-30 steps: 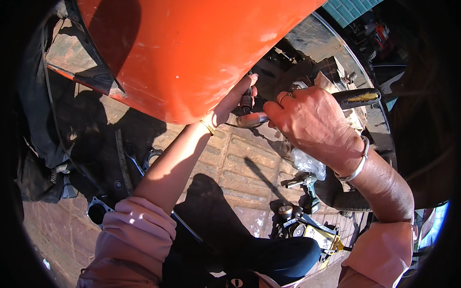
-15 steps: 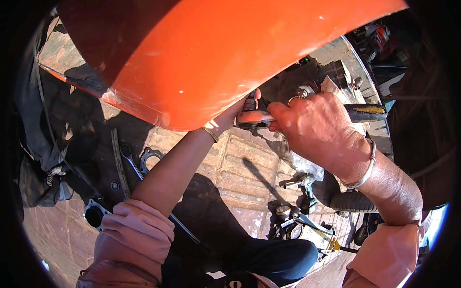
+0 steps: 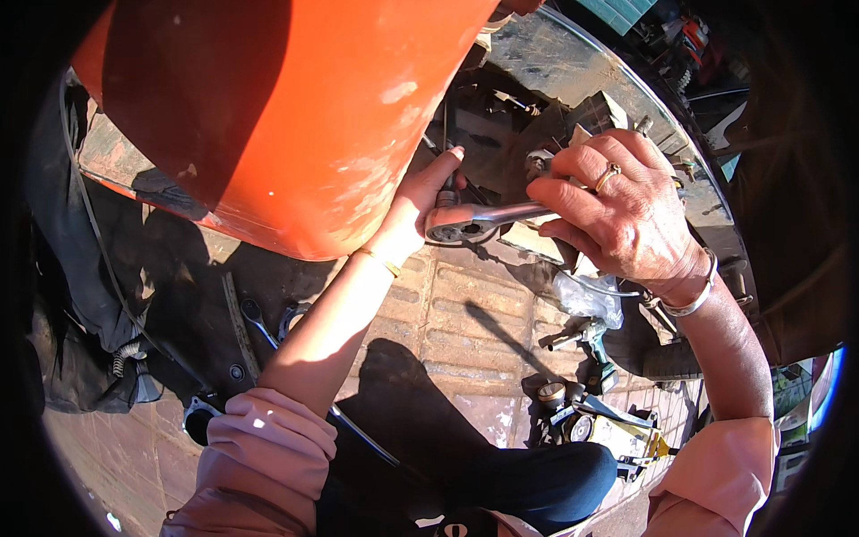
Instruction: The person uses a ratchet wrench to loosen and remove bolts from a red vehicle part, then reaches into the engine bay to adjust components. The person also handles a brown plastic container near the wheel well.
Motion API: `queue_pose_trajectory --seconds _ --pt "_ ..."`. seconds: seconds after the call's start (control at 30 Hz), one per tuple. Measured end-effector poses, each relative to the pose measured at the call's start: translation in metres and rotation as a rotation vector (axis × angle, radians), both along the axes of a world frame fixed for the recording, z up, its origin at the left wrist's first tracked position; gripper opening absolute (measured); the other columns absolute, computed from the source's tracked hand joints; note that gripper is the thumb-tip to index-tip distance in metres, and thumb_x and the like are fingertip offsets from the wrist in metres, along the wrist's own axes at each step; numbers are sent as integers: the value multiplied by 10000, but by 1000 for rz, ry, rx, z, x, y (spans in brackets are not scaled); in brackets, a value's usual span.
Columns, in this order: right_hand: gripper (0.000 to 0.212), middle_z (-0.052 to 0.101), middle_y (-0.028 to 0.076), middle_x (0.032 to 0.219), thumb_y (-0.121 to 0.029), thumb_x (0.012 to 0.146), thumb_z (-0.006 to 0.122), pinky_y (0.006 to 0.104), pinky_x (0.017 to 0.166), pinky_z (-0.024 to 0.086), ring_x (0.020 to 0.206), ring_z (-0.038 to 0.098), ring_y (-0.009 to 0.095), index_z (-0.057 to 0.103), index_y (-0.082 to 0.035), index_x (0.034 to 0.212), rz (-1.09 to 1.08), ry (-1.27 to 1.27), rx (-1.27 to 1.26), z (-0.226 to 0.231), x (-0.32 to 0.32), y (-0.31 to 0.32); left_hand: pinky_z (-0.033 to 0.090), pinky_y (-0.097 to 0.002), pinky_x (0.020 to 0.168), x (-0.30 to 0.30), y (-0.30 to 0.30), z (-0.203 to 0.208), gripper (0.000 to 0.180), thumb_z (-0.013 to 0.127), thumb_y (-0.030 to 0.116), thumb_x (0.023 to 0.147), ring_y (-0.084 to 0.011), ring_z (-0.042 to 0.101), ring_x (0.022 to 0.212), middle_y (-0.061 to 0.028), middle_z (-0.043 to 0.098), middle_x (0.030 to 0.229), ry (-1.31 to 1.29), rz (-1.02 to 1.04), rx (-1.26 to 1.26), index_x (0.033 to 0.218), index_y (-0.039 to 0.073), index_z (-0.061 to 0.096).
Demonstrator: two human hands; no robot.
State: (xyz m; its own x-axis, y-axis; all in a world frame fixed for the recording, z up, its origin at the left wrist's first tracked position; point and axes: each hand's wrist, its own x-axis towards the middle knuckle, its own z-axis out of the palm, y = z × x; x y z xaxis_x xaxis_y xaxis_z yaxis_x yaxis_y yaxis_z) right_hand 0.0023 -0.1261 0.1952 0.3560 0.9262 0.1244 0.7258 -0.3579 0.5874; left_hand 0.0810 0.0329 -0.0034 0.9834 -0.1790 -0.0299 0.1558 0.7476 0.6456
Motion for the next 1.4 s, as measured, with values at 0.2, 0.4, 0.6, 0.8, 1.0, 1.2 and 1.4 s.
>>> queue_pose_trajectory --seconds 0.2,0.4,0.6,0.8,1.0,1.2,1.4 --pt "382 558 -3 937 -373 787 714 369 763 424 870 558 208 700 -222 1138 -133 -128 159 -4 -7 -46 503 -212 604 -19 -1 -6 437 620 481 954 -88 610 629 -33 622 760 -61 54 52 918 46 635" --pt "356 554 1 931 -365 764 733 364 716 405 850 551 193 701 -196 1076 -92 -159 245 -13 0 -60 254 -491 1108 -86 -6 6 603 646 273 914 -323 328 1310 -183 378 1376 -879 775 1295 1400 22 392" --pt "341 546 2 931 -361 729 747 367 723 419 834 549 201 693 -181 1013 -51 -169 337 -16 1 -62 221 -563 1108 -76 -33 4 613 637 -41 739 -353 418 1188 -173 459 1241 -949 879 1473 1316 36 442" --pt "358 572 -6 933 -349 686 757 366 749 426 857 558 205 684 -165 983 -75 -145 411 -22 0 -66 270 -550 1084 -73 -31 -1 541 623 -67 753 -305 451 1110 -103 479 1161 -926 926 1512 1264 81 526" --pt "321 596 5 940 -375 728 749 373 725 421 811 565 210 698 -164 965 -63 -168 439 -26 3 -66 280 -531 1070 -71 -33 2 548 621 -62 728 -301 451 1095 -102 488 1149 -931 974 1518 1251 83 545" --pt "353 563 13 909 -431 739 720 377 727 417 819 561 220 700 -160 963 -78 -188 448 -33 4 -70 251 -540 1091 -70 -30 2 541 551 -60 703 -320 445 1092 -126 495 1131 -963 955 1543 1230 62 521" --pt "369 608 34 914 -462 794 677 391 743 435 816 591 230 702 -140 971 -92 -206 483 -46 1 -74 239 -525 1094 -72 -28 4 537 574 -64 697 -298 462 1085 -96 517 1114 -983 965 1612 1211 88 546"
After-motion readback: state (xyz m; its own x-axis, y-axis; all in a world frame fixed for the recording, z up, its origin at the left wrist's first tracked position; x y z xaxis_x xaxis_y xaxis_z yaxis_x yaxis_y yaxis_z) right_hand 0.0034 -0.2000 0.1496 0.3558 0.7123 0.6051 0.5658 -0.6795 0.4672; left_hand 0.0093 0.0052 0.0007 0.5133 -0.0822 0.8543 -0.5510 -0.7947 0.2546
